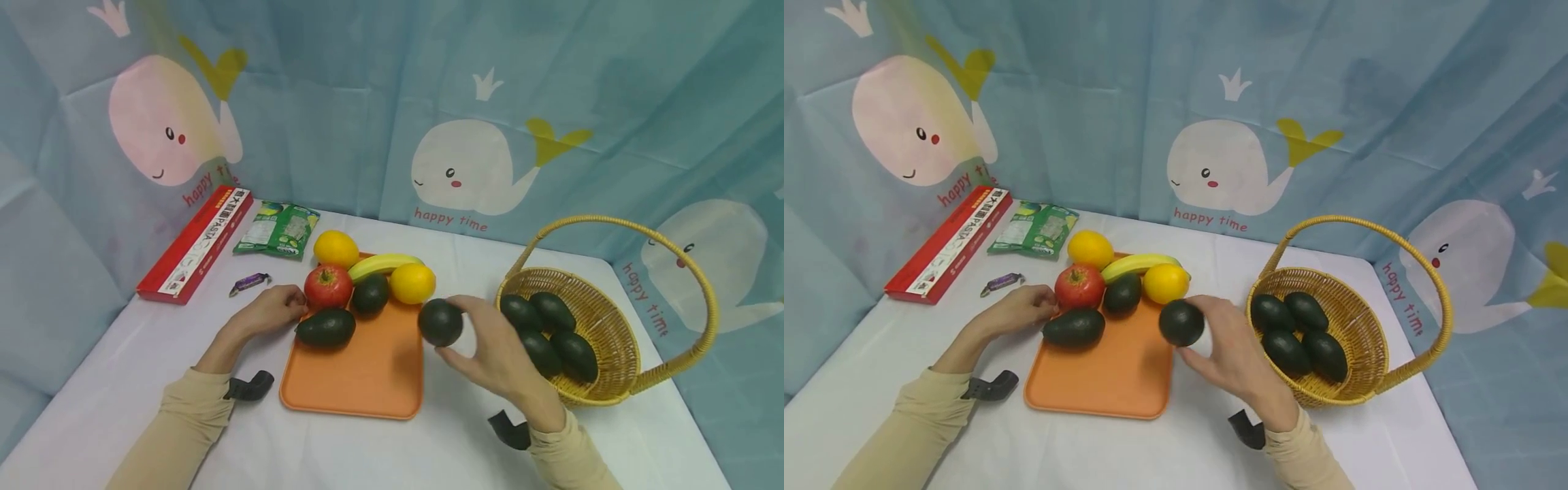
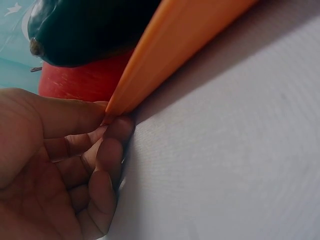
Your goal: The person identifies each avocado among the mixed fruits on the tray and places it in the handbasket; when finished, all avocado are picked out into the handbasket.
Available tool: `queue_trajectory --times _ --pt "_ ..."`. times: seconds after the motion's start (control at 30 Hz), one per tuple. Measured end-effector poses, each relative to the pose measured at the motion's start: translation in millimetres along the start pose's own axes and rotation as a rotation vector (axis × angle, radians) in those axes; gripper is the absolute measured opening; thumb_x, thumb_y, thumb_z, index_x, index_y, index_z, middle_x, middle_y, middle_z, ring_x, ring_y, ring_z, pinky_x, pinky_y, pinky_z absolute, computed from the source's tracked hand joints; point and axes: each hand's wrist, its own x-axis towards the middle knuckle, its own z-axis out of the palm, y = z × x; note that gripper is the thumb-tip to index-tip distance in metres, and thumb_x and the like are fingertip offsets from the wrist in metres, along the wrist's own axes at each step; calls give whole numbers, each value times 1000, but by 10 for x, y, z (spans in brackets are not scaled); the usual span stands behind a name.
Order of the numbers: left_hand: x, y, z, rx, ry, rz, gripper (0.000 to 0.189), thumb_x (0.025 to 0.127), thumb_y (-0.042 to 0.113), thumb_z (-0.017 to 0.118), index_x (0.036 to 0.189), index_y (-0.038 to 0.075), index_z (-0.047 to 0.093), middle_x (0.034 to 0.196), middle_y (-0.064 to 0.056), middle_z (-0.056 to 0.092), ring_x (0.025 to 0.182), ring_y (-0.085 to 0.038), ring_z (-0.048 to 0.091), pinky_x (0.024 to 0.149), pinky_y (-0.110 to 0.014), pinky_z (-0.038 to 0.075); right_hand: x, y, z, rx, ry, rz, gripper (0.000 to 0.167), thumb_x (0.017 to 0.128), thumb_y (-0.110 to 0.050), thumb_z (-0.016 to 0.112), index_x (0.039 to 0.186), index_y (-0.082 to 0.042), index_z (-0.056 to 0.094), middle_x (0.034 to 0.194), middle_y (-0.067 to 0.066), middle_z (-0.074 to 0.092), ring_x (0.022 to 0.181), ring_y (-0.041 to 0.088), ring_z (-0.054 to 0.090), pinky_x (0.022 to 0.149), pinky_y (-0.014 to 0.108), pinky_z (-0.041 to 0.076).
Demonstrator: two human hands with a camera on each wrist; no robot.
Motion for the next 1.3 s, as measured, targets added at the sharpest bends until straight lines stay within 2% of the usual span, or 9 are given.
queue_trajectory --times 0.1,0.23,0.33,0.47,0.57,0.67,1.03,1.17,1.3 --pt "7 17 -13 1 0 3 16 92 14 58 97 -1 61 81 -8 61 77 -18 53 70 -29 42 -141 204 -264 -28 83 163 75 65 -18 87 130 -1 52 118 13 62 101 23 61 87 32 47" --pt "13 27 -24 -1 -5 7 17 92 14 58 98 -2 61 81 -8 61 77 -18 53 69 -28 42 -317 445 -519 -76 121 338 76 68 -13 86 132 0 48 117 18 60 98 30 60 80 42 47" --pt "9 29 -27 0 -9 -1 17 92 13 58 99 -2 61 82 -9 62 76 -18 53 69 -28 43 -416 573 -606 -131 98 440 74 72 -16 83 134 0 46 118 23 59 99 39 59 75 55 48" --pt "4 21 -21 -3 -12 -10 17 92 13 58 99 -2 61 81 -8 61 76 -18 53 68 -28 43 -507 673 -617 -178 16 535 74 78 -24 79 139 -2 43 125 26 57 101 46 59 75 61 48" --pt "6 11 -12 -6 -12 -6 16 92 13 58 98 -2 61 80 -8 61 75 -18 52 68 -28 42 -552 714 -595 -185 -46 556 74 82 -26 76 143 -5 40 132 28 53 107 49 57 79 63 46" --pt "9 5 -3 -5 -6 -2 16 92 13 58 97 -2 61 80 -8 61 76 -18 52 69 -28 42 -568 737 -569 -191 -70 549 72 84 -26 74 145 -7 40 134 29 51 109 51 56 79 64 45" --pt "-4 5 5 -12 -11 -12 17 92 13 58 98 -2 61 79 -8 60 75 -18 52 68 -28 42 -503 797 -455 -180 -117 559 68 81 -21 76 139 -4 43 128 29 54 107 48 58 80 62 46" --pt "-7 6 -2 1 4 3 16 92 14 59 97 -2 61 79 -8 61 74 -17 52 67 -28 41 -533 824 -375 -189 -214 567 69 81 -24 76 138 0 44 122 30 59 101 48 62 77 59 50" --pt "-8 13 -6 8 2 -3 17 92 14 59 97 -2 61 80 -8 62 75 -17 53 68 -28 42 -585 843 -292 -213 -306 570 68 84 -26 73 140 0 43 123 33 58 88 45 65 67 55 52"
